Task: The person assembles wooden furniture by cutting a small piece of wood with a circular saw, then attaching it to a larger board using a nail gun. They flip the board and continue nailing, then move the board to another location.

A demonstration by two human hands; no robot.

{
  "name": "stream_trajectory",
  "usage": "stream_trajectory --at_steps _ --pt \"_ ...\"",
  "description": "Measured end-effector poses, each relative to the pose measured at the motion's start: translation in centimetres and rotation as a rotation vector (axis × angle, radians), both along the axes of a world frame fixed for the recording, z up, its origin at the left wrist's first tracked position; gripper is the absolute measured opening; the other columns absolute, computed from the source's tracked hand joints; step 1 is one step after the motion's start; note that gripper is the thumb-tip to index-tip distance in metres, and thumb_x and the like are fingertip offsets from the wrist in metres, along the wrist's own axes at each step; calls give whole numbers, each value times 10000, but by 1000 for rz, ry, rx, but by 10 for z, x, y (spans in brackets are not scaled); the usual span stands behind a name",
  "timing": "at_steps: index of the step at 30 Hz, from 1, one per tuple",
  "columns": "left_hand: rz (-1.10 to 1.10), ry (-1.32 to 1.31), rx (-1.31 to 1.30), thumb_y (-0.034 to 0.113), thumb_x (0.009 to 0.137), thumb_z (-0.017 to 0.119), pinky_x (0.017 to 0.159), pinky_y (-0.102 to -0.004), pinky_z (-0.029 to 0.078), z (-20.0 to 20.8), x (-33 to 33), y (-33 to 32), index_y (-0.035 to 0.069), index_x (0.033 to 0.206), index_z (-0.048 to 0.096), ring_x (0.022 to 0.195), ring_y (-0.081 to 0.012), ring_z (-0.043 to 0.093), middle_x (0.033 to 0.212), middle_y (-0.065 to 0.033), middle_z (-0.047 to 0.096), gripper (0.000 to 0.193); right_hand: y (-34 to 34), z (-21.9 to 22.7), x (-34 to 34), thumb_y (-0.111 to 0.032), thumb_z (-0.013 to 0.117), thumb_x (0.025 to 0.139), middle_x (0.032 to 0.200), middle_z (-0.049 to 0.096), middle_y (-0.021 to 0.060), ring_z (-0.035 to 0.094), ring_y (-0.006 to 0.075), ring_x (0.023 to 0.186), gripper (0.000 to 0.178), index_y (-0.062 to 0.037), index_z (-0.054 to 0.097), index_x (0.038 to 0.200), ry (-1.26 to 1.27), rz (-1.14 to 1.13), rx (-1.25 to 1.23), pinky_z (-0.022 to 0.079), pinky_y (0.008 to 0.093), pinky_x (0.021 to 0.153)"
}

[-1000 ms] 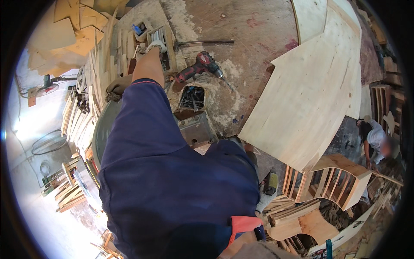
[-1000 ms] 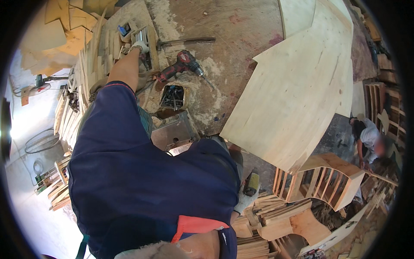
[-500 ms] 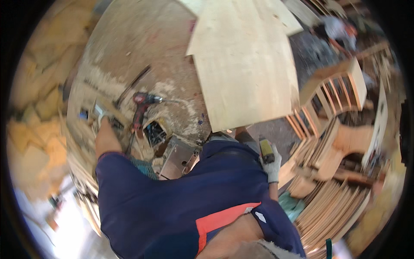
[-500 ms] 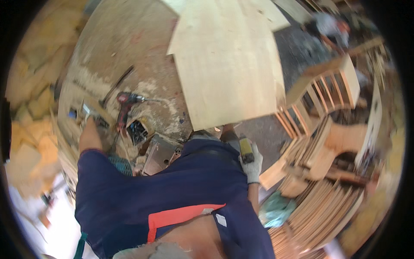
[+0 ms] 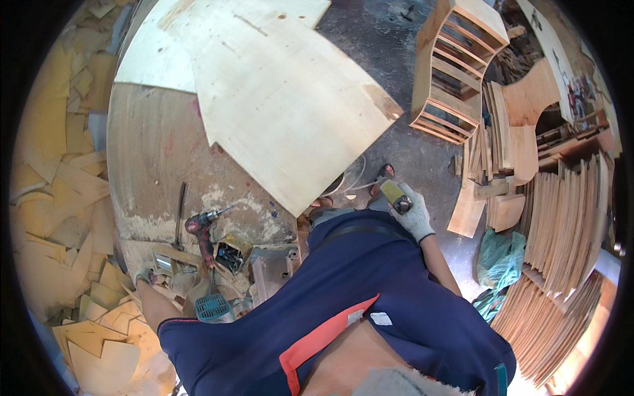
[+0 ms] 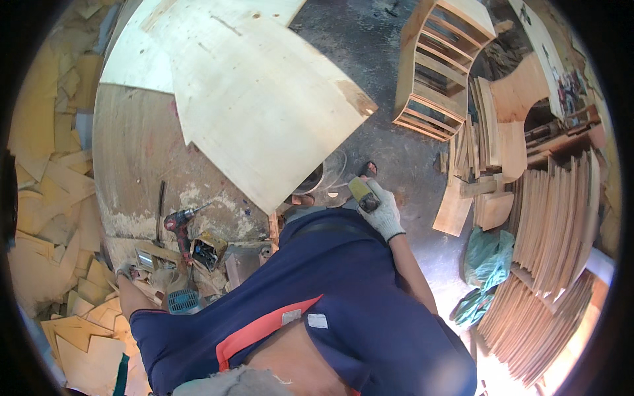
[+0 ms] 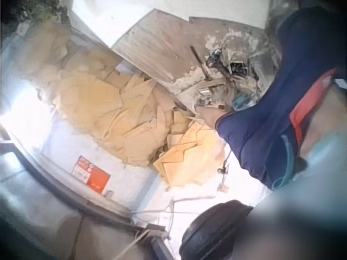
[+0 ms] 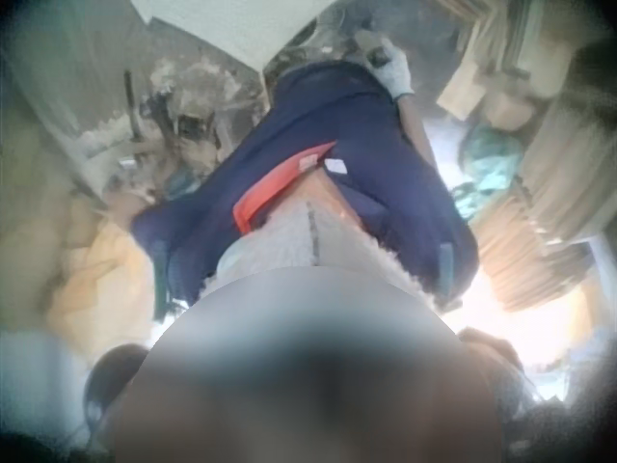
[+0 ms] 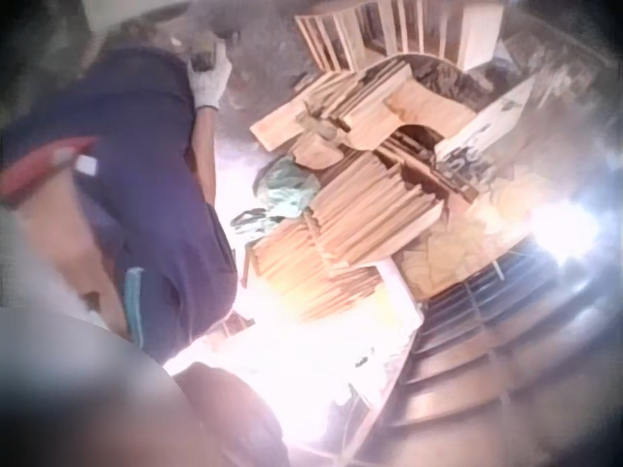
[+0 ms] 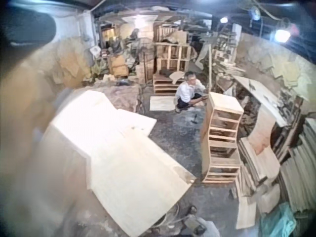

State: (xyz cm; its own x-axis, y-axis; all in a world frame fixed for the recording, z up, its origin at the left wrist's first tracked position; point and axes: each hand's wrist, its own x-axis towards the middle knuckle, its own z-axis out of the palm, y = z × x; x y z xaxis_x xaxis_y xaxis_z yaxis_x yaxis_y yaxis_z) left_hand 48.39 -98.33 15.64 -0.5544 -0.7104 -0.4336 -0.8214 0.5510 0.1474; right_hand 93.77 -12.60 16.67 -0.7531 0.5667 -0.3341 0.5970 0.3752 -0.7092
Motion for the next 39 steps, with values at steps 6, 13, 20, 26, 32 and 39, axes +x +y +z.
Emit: stream_trajectory --at_steps 6,13,20,26,32,39 --pt "168 208 273 72 859 607 436 -343 480 68 1 72 39 874 651 488 -229 606 699 -128 643 57 84 -47 23 -79 826 724 1105 735 189 732 298 1047 601 -45 622 1289 308 0 -33 562 344 884" --pt "-216 404 73 28 818 577 403 -327 452 113 -24 278 70 767 580 453 -216 586 627 -89 577 66 208 -58 81 -93 822 750 1115 730 203 719 361 1054 564 -59 627 1278 353 -20 -56 563 377 866" --pt "-1098 543 -794 148 871 609 789 -492 538 95 -16 558 26 946 693 952 -420 683 1015 -232 710 166 288 -49 156 -29 802 788 1244 692 114 690 220 1093 599 -10 597 1351 180 -336 -34 576 362 877" --pt "-1153 872 310 143 904 745 693 -330 521 88 61 806 1 1028 730 736 -183 660 808 -69 713 190 332 -42 144 -29 841 736 1195 717 158 705 255 1100 657 -5 590 1342 476 -551 -92 568 358 914" --pt "-859 692 1263 138 982 695 668 -271 600 45 120 1001 -21 1082 703 859 -176 746 980 -105 743 187 367 42 53 0 803 828 1239 699 109 678 182 1118 560 3 571 1338 696 -482 -312 566 326 908" --pt "-337 528 1719 125 1025 646 661 -281 581 -12 70 1105 1 1206 619 916 -232 747 1045 -125 710 221 443 77 -104 -117 728 945 1131 705 101 660 171 905 326 10 633 1229 853 -211 -461 523 296 844"
